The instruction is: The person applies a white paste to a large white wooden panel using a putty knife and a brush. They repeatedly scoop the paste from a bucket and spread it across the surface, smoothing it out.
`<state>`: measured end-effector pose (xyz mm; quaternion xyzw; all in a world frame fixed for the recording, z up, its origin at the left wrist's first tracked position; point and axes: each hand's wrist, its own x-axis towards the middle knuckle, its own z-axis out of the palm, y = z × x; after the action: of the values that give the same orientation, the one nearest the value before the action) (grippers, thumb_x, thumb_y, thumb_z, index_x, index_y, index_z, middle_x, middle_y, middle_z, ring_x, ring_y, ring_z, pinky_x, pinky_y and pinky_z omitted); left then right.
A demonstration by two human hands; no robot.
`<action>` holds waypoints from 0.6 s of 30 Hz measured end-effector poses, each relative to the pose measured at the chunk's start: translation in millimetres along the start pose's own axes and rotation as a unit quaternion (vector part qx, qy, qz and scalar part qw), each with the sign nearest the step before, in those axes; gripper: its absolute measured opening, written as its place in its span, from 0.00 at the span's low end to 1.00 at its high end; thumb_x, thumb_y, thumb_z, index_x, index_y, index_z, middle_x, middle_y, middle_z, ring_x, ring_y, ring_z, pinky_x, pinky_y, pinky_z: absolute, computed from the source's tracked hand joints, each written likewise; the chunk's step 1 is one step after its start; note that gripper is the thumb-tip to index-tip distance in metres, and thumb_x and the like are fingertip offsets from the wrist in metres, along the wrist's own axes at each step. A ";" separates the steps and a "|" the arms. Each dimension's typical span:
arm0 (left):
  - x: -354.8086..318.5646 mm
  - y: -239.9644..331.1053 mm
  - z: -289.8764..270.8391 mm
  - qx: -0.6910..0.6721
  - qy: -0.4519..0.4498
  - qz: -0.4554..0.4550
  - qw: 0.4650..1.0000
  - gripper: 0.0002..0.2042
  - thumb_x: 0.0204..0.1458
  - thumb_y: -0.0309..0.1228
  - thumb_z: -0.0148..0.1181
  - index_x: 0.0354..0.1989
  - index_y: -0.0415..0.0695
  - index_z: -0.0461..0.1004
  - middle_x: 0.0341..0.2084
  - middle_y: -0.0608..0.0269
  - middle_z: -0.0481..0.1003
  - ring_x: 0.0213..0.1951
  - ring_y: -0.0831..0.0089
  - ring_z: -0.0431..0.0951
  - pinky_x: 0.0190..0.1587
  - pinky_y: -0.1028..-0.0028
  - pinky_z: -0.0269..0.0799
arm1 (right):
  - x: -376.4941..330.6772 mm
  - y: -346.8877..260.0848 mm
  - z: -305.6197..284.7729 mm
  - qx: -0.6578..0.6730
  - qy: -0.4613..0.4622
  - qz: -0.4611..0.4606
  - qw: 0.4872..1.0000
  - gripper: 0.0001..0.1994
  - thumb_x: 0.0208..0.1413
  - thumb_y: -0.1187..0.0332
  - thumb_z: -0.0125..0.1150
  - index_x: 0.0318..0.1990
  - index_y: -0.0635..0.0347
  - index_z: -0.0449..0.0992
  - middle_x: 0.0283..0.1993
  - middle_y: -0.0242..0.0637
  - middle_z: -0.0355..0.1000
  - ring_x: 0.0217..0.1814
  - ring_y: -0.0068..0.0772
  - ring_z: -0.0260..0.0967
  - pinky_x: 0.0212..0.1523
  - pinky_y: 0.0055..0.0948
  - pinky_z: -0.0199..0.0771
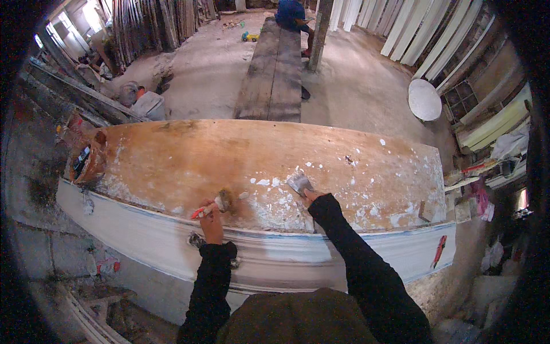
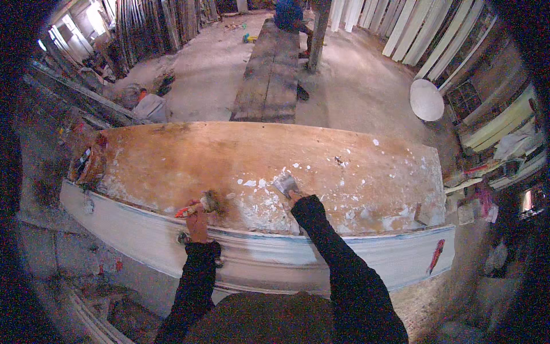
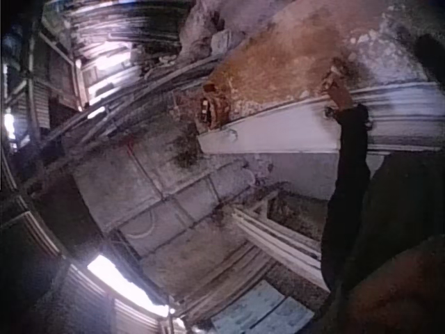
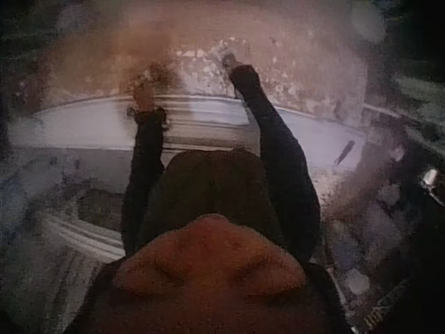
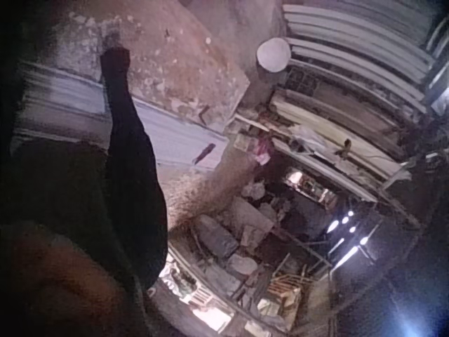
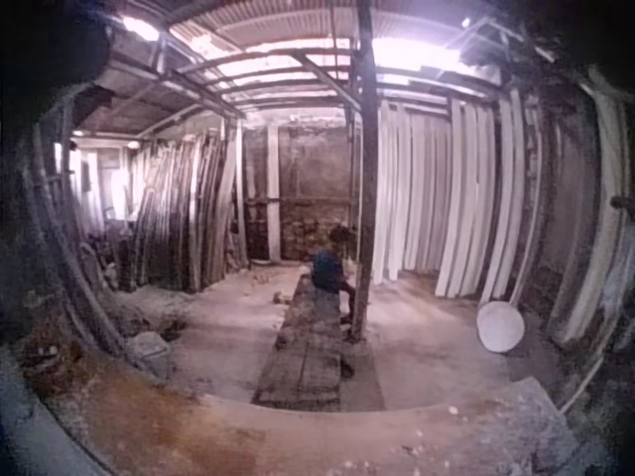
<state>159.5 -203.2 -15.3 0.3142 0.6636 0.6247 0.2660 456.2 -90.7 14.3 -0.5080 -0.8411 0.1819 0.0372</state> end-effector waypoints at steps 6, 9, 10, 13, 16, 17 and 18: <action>2.6 15.3 4.8 -0.022 -0.026 -0.015 0.999 0.08 0.49 0.28 0.46 0.35 0.37 0.62 0.29 0.62 0.64 0.34 0.75 0.65 0.39 0.78 0.61 | -23.4 4.6 17.3 0.011 0.043 0.022 0.999 0.18 0.46 0.57 0.48 0.46 0.50 0.65 0.25 0.45 0.66 0.27 0.45 0.65 0.26 0.36 0.63; -1.8 22.0 4.2 0.024 -0.012 0.013 1.000 0.08 0.49 0.28 0.45 0.34 0.37 0.62 0.28 0.62 0.64 0.33 0.75 0.65 0.38 0.78 0.61 | -1.8 -6.9 8.6 0.001 0.024 0.018 1.000 0.19 0.46 0.57 0.48 0.46 0.50 0.65 0.25 0.45 0.66 0.27 0.45 0.65 0.26 0.36 0.64; -0.6 19.0 1.5 0.049 -0.002 0.030 0.998 0.07 0.49 0.28 0.45 0.34 0.37 0.62 0.27 0.63 0.64 0.33 0.75 0.65 0.38 0.78 0.61 | -2.5 -5.5 8.6 -0.002 0.015 0.011 1.000 0.19 0.45 0.56 0.48 0.46 0.50 0.65 0.25 0.45 0.66 0.27 0.45 0.65 0.26 0.36 0.64; 1.5 12.2 -1.8 0.063 0.011 0.023 0.998 0.07 0.49 0.27 0.45 0.34 0.37 0.62 0.27 0.63 0.65 0.32 0.75 0.65 0.37 0.78 0.61 | -31.2 4.6 14.4 -0.003 0.028 0.011 1.000 0.20 0.45 0.56 0.48 0.46 0.50 0.65 0.25 0.45 0.66 0.27 0.45 0.65 0.26 0.36 0.64; 3.8 13.7 0.1 0.066 -0.027 0.040 0.997 0.07 0.48 0.26 0.46 0.34 0.37 0.63 0.29 0.62 0.65 0.33 0.75 0.65 0.37 0.78 0.61 | -31.4 1.6 16.5 -0.010 0.044 0.038 0.998 0.20 0.45 0.55 0.48 0.47 0.51 0.65 0.25 0.45 0.67 0.28 0.45 0.65 0.27 0.36 0.64; 2.8 13.4 -0.4 0.051 -0.021 0.040 0.998 0.07 0.48 0.27 0.46 0.34 0.36 0.63 0.29 0.62 0.65 0.33 0.75 0.65 0.38 0.77 0.61 | -17.9 -7.7 10.4 -0.020 0.045 0.048 0.998 0.20 0.45 0.55 0.48 0.47 0.51 0.65 0.25 0.45 0.67 0.28 0.45 0.65 0.27 0.36 0.64; 1.7 10.8 -0.8 0.036 -0.014 0.039 0.998 0.07 0.48 0.27 0.46 0.34 0.36 0.63 0.30 0.61 0.65 0.33 0.75 0.65 0.38 0.77 0.61 | -11.6 -11.2 9.4 -0.009 0.045 0.051 0.998 0.21 0.45 0.55 0.49 0.47 0.51 0.65 0.25 0.46 0.67 0.28 0.45 0.65 0.27 0.36 0.64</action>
<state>158.7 -202.2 -4.4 0.3578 0.6692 0.6058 0.2390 450.0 -108.0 10.8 -0.5582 -0.8132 0.1529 0.0606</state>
